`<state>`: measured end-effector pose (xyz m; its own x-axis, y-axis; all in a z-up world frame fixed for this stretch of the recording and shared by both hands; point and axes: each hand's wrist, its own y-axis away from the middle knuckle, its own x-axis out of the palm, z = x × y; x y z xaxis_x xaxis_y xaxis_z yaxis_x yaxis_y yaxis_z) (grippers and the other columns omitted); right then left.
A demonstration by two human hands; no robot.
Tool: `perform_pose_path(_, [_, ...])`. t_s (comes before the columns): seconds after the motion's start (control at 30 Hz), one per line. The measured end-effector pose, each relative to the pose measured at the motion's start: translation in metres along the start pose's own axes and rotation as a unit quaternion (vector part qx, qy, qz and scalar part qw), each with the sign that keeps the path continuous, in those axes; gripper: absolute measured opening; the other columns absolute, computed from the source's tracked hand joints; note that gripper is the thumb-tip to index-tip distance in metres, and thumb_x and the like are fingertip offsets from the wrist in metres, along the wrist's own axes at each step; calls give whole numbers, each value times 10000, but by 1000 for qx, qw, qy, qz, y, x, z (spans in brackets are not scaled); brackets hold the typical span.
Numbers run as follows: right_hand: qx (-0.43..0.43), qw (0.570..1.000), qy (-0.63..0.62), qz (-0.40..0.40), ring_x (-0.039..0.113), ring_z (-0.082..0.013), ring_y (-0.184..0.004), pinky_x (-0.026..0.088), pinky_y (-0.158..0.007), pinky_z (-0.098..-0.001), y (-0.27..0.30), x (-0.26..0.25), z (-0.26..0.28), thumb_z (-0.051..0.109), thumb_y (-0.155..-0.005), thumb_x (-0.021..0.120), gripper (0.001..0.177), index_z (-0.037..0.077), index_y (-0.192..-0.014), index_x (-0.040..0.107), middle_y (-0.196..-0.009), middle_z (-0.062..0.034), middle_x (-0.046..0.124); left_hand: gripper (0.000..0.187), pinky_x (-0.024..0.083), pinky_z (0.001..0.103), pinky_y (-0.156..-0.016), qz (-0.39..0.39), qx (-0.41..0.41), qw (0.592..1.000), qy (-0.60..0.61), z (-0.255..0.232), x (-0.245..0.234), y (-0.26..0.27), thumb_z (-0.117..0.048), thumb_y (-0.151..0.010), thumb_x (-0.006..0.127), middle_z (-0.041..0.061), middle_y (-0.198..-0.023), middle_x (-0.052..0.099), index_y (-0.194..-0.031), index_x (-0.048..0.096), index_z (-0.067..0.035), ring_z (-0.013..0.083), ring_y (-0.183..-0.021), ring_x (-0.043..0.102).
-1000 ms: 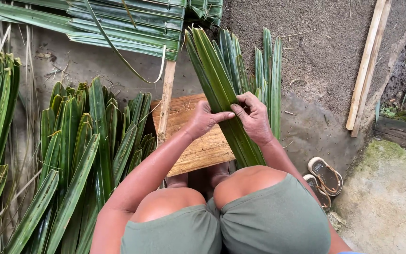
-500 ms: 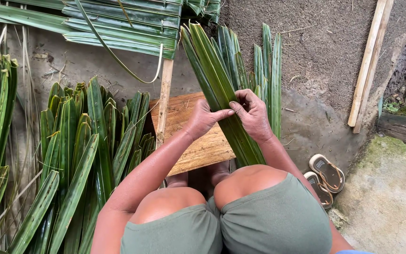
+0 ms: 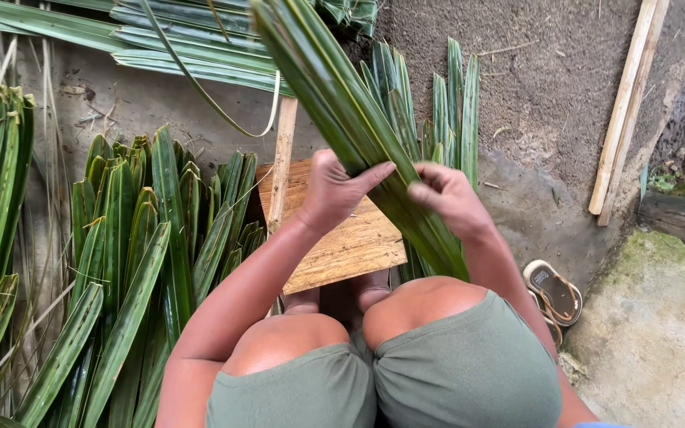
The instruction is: Weaving palm leaves onto a wooden frame to create a thatched panel
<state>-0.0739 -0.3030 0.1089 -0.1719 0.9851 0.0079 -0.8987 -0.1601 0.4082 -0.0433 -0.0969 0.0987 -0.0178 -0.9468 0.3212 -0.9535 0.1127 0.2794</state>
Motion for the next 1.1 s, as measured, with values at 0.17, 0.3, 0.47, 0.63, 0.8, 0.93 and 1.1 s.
perform_pose_path(0.17, [-48,993,98,50,562,-33,-667,452,-573,-220,4,28,65,75,-851,834,71,83,-838,764,-688,20,646,137,638,331,-628,2,242,961,-133,-75,-30,23,-29,-845,849,171,-839,781,-974,804,-34,241,-608,747])
perform_pose_path(0.3, [-124,955,245,110,650,-160,-615,512,-590,-298,-6,63,116,67,-866,803,42,81,-835,777,-681,-72,724,268,639,359,-750,-123,239,961,-61,-37,-72,71,74,-781,842,130,-901,765,-1029,749,29,184,-783,737])
perform_pose_path(0.47, [-66,861,459,211,711,-427,-748,530,-671,-526,-77,96,65,325,-803,817,212,135,-859,744,-731,-136,728,268,613,343,-795,-417,45,900,121,24,-96,47,81,-789,847,121,-928,737,-1025,720,74,133,-828,672])
perform_pose_path(0.63, [139,931,259,215,619,-102,-686,465,-648,-251,-148,95,22,132,-756,843,133,115,-868,774,-729,26,707,452,539,461,-670,-427,-59,881,197,37,-114,-16,46,-654,940,224,-826,661,-959,657,223,235,-740,605])
perform_pose_path(0.8, [156,935,241,209,644,-92,-652,484,-613,-235,-182,91,9,194,-740,910,209,142,-910,801,-740,-6,739,357,630,461,-617,-392,-66,891,218,109,-154,-64,-11,-661,976,189,-791,730,-900,732,92,249,-691,740])
perform_pose_path(0.93, [167,933,248,198,655,-89,-616,501,-586,-227,-191,88,4,225,-717,933,253,159,-927,809,-717,-5,734,287,658,469,-658,-368,-42,896,246,135,-162,-75,11,-700,951,172,-798,751,-904,751,38,264,-720,767])
perform_pose_path(1.1, [161,935,245,197,657,-81,-609,502,-575,-224,-197,91,-1,242,-706,944,263,170,-922,812,-705,-3,732,293,664,486,-680,-364,-36,896,251,117,-161,-75,8,-700,952,182,-825,761,-922,762,30,289,-747,773])
